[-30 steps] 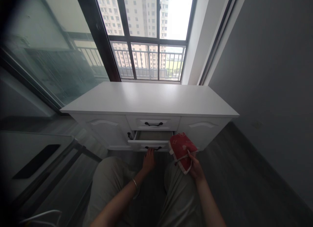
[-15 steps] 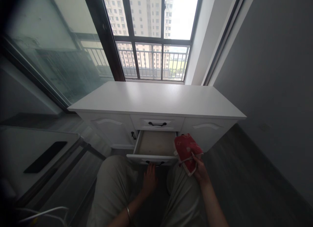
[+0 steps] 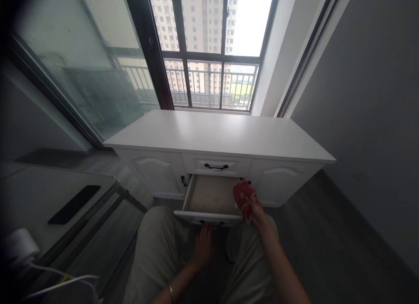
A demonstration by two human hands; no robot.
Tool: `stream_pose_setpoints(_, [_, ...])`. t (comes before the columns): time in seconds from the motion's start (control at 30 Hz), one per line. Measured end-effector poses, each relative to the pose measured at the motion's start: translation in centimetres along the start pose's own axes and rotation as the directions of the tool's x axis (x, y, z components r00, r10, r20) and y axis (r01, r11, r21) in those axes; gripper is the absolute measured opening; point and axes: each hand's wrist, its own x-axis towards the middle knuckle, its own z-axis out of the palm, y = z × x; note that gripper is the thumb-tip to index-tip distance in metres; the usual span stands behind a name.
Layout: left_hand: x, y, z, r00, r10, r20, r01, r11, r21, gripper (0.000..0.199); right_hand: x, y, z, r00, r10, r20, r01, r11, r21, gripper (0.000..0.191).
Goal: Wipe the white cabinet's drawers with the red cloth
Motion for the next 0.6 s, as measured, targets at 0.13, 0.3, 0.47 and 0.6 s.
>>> stream_pose_setpoints(0.13, [-0.7, 0.0, -3.8, 0.998, 0.026, 0.053, -0.022, 0.997, -0.070, 0.078, 3.1, 4.4, 4.8, 0.997, 0.074, -0.030, -0.077, 0.988, -0.137, 0.046])
stream_pose_setpoints(0.3, [-2.8, -5.4, -10.2, 0.965, 0.040, -0.260, -0.074, 0.990, -0.120, 0.049, 7.0, 8.9, 10.1, 0.992, -0.052, -0.115, -0.024, 0.816, -0.578, 0.032])
stream_pose_setpoints(0.47, [-5.0, -14.6, -14.9, 0.667, -0.177, -0.724, 0.016, 0.974, -0.224, 0.049, 11.2, 10.8, 15.0, 0.988, -0.135, -0.077, 0.041, 0.705, -0.708, 0.026])
stream_pose_setpoints(0.6, [-5.3, -18.1, -14.6, 0.604, -0.287, -0.743, 0.090, 0.952, -0.294, 0.069, 12.9, 11.5, 19.7, 0.988, -0.107, 0.108, 0.152, 0.640, -0.753, 0.017])
